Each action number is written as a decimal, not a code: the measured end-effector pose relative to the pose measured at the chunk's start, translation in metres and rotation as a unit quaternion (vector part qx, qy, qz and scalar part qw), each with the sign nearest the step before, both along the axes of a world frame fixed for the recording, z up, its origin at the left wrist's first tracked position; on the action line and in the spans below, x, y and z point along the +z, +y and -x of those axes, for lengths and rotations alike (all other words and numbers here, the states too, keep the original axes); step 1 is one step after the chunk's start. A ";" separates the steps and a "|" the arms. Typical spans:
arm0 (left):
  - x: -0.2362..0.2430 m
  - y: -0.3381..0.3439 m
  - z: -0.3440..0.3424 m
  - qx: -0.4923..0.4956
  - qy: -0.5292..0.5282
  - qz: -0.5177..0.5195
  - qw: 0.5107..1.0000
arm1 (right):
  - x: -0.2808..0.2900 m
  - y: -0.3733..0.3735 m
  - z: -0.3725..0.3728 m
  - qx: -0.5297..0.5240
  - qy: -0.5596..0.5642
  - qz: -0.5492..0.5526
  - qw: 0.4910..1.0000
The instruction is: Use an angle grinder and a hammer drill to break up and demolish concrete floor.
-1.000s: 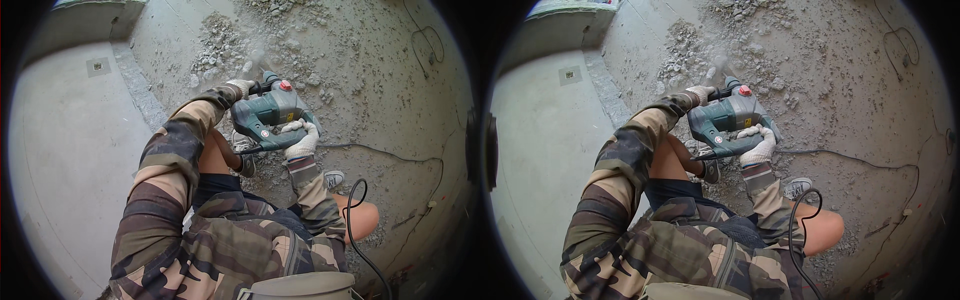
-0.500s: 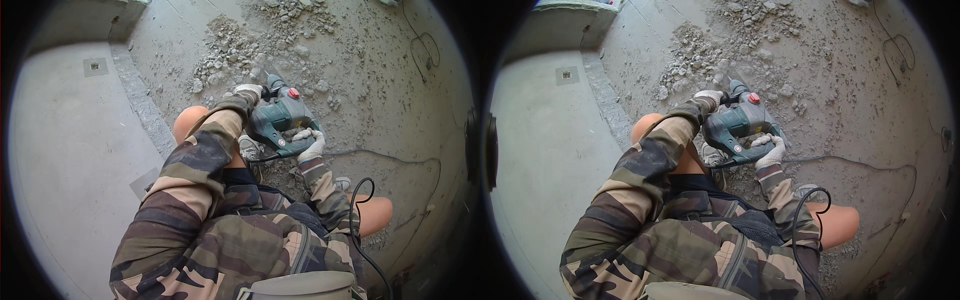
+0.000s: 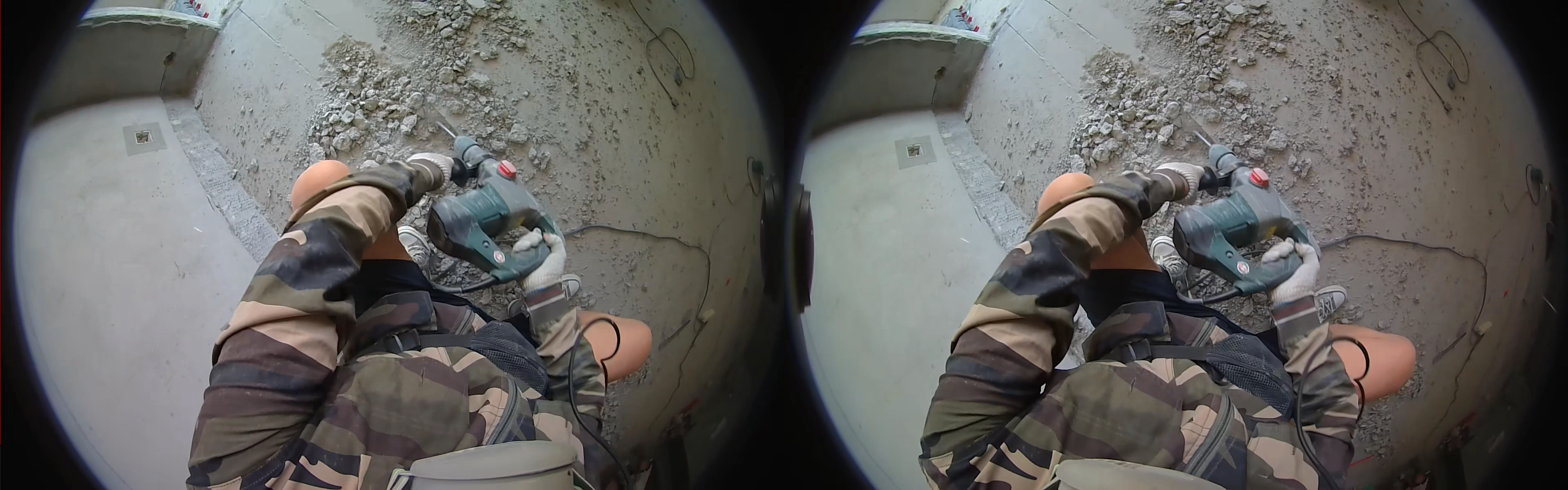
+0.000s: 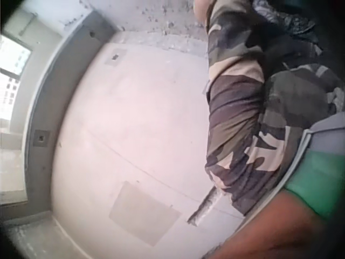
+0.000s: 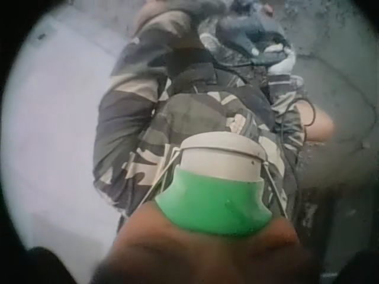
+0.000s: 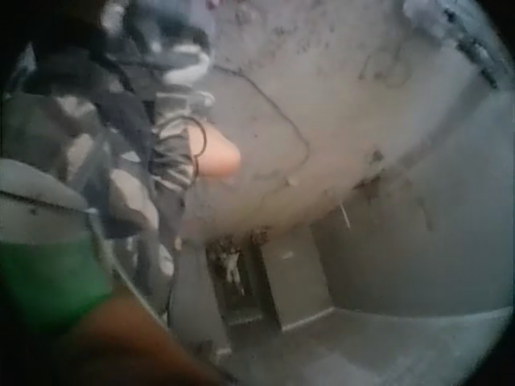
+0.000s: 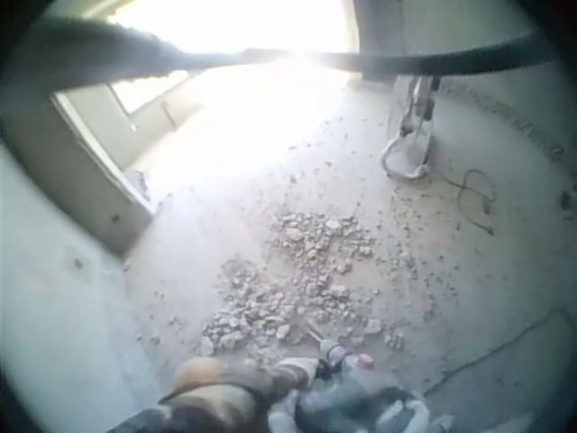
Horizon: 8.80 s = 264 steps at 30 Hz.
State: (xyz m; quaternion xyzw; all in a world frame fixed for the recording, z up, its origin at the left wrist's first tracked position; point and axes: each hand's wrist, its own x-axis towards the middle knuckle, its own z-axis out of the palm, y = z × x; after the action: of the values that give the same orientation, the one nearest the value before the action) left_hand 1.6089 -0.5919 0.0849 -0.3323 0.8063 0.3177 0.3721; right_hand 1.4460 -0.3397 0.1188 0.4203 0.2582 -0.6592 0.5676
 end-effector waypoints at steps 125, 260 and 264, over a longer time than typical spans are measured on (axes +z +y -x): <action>-0.022 0.022 0.025 -0.130 -0.043 0.081 0.987 | -0.068 0.056 -0.059 0.042 0.019 -0.121 0.992; -0.025 0.029 0.000 -0.046 0.039 -0.060 0.996 | 0.067 0.003 -0.032 -0.070 0.044 -0.106 0.991; -0.009 0.043 0.016 -0.086 0.036 -0.025 0.995 | 0.027 0.043 -0.025 0.025 0.142 -0.160 0.976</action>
State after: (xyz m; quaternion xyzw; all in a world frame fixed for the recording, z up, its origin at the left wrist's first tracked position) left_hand 1.5930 -0.5486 0.0763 -0.2411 0.8365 0.3163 0.3768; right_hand 1.4707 -0.2970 0.1457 0.4015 0.4488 -0.6480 0.4664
